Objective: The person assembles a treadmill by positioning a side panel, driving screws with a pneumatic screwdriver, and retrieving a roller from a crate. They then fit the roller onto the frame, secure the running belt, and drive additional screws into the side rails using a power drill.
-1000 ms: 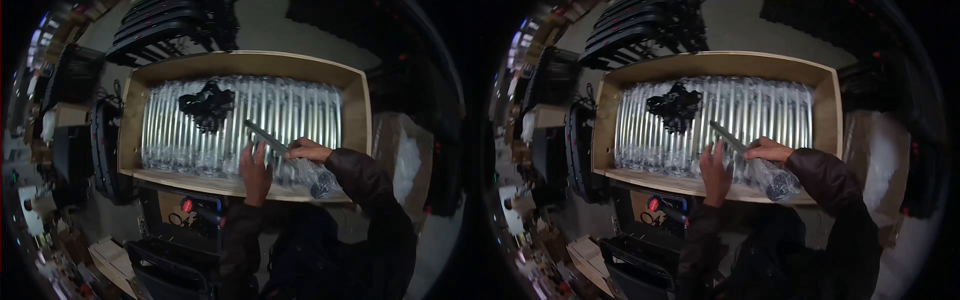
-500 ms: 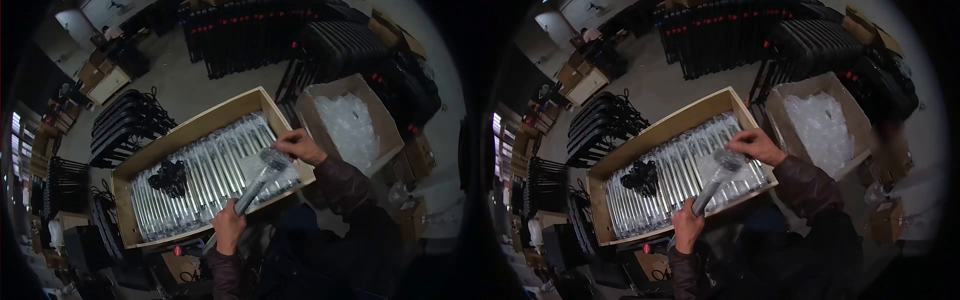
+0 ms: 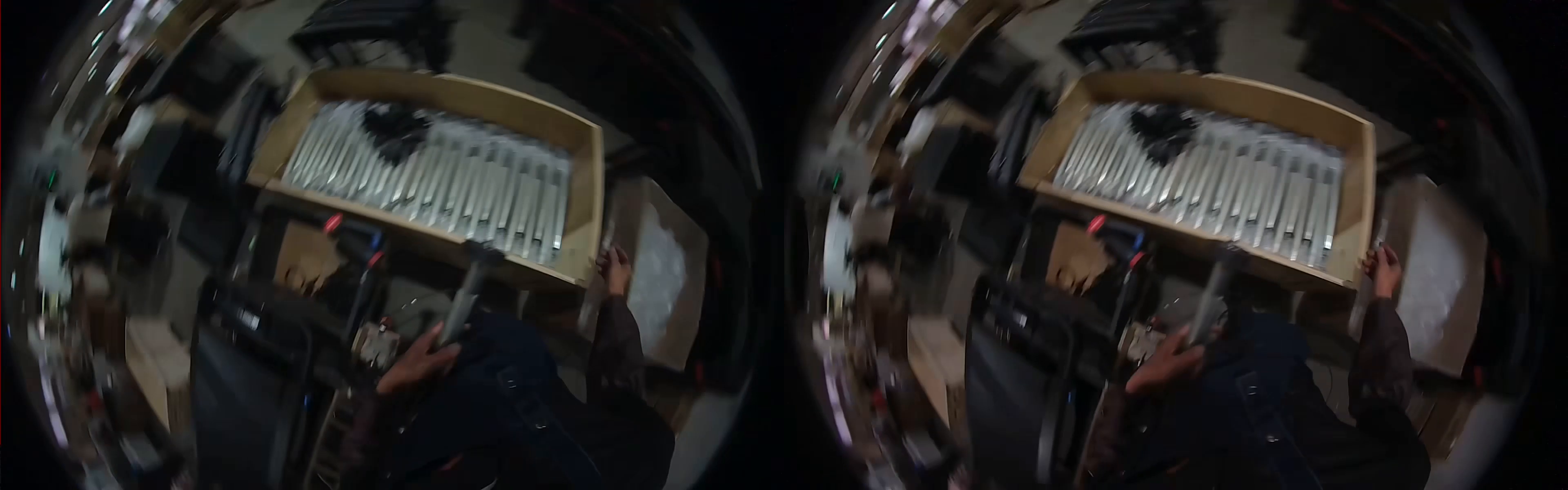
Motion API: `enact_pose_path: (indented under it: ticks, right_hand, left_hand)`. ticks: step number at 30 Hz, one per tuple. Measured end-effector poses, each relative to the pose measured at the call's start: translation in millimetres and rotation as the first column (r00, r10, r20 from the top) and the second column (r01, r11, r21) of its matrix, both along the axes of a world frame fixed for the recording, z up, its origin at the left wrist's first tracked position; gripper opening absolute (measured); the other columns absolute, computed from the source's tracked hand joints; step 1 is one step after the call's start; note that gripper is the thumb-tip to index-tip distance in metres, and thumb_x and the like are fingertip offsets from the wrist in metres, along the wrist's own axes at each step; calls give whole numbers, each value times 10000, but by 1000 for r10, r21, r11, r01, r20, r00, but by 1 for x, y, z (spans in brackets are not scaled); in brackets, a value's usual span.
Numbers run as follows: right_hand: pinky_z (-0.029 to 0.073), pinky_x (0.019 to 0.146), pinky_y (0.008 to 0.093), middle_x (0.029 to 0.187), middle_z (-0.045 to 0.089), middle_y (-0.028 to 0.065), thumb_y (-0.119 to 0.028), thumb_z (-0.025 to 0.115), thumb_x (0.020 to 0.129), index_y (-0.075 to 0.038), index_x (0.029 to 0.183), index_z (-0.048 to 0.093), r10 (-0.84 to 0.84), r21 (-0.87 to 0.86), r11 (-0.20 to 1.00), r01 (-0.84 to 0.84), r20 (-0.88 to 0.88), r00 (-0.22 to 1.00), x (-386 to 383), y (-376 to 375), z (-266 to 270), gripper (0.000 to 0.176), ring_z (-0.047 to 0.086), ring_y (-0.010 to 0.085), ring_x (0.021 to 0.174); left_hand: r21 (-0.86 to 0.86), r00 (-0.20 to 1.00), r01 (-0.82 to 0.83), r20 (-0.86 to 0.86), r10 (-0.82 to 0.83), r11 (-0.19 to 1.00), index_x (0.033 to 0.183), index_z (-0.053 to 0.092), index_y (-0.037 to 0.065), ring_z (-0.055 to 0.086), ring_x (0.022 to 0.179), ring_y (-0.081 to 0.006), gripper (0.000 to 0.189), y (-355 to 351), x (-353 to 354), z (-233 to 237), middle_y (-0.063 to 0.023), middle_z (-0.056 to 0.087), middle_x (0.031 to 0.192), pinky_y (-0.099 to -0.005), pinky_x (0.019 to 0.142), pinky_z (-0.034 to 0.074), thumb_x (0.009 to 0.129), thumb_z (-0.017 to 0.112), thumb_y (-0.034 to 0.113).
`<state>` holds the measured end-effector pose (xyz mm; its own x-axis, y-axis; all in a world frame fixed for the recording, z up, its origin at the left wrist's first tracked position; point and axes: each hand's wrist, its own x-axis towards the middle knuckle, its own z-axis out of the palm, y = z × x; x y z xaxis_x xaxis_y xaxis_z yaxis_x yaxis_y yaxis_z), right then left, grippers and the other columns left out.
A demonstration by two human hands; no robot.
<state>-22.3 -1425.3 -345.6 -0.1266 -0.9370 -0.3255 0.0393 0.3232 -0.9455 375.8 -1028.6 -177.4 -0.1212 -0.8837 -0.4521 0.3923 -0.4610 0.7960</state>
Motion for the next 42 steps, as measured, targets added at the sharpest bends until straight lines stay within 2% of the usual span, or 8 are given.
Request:
enact_pose_path:
  ticks: [10,16,21,24,30,33,36,42]
  right_hand:
    - [517,622,262,880,677,56,-194,647,963,-19,1144,641,963,19,30,-999,268,34,464,236,72,252,650,128,712]
    - [544,739,343,789,698,82,-150,676,899,-8,1120,667,913,-50,-405,-913,-77,-401,670,361,-54,263,684,214,779]
    - [520,877,441,1172,664,108,-85,653,810,-111,1068,721,258,82,-721,-688,-890,-376,773,417,-135,269,608,341,1116]
    - [482,927,458,1301,588,52,-172,609,856,-137,1081,712,12,235,-782,-577,-920,-391,803,416,-193,250,500,276,1237]
    - [437,947,521,1294,609,43,-191,578,895,-156,1203,637,-175,278,-866,-416,-947,-270,816,393,-180,316,506,318,1237]
    - [464,864,435,953,696,96,-246,661,914,-95,1134,642,203,146,-779,-609,-861,-467,808,370,-118,267,621,278,1004]
    - [463,693,254,845,643,33,-219,613,997,-25,1102,666,858,32,-514,-857,32,-513,774,340,-16,227,593,95,758]
    - [513,706,276,797,651,46,-174,657,963,35,1062,686,686,7,-717,-697,182,-704,633,309,147,233,618,110,731]
  left_hand:
    - [-402,777,-562,44,628,723,1443,339,18,525,567,-111,529,23,11,53,-44,569,846,-252,523,453,1032,508,305]
    - [-226,412,-900,-164,896,373,1432,379,9,634,848,-162,579,81,43,44,-87,604,1066,-298,757,524,970,628,253]
    - [18,75,-997,55,996,74,1419,409,14,566,1177,-205,525,122,34,20,-107,571,1276,-352,1015,446,965,620,173]
    - [176,-288,-932,165,943,-316,1316,520,9,654,829,-177,441,123,36,19,-107,655,1051,-294,693,512,930,624,195]
    - [371,-204,-906,36,978,-203,1439,385,36,578,816,-129,493,136,18,-5,-82,601,1094,-297,674,482,997,557,171]
    - [333,-147,-930,43,988,-153,1466,341,43,552,738,-118,533,127,36,-2,-76,586,984,-277,644,467,1002,553,201]
    - [199,-111,-973,50,993,-119,1501,279,46,528,712,-108,598,117,41,-14,-66,558,914,-264,619,454,998,558,211]
    - [49,0,-999,94,996,-4,1528,221,36,526,689,-122,675,103,48,-19,-83,552,934,-261,553,440,991,583,227]
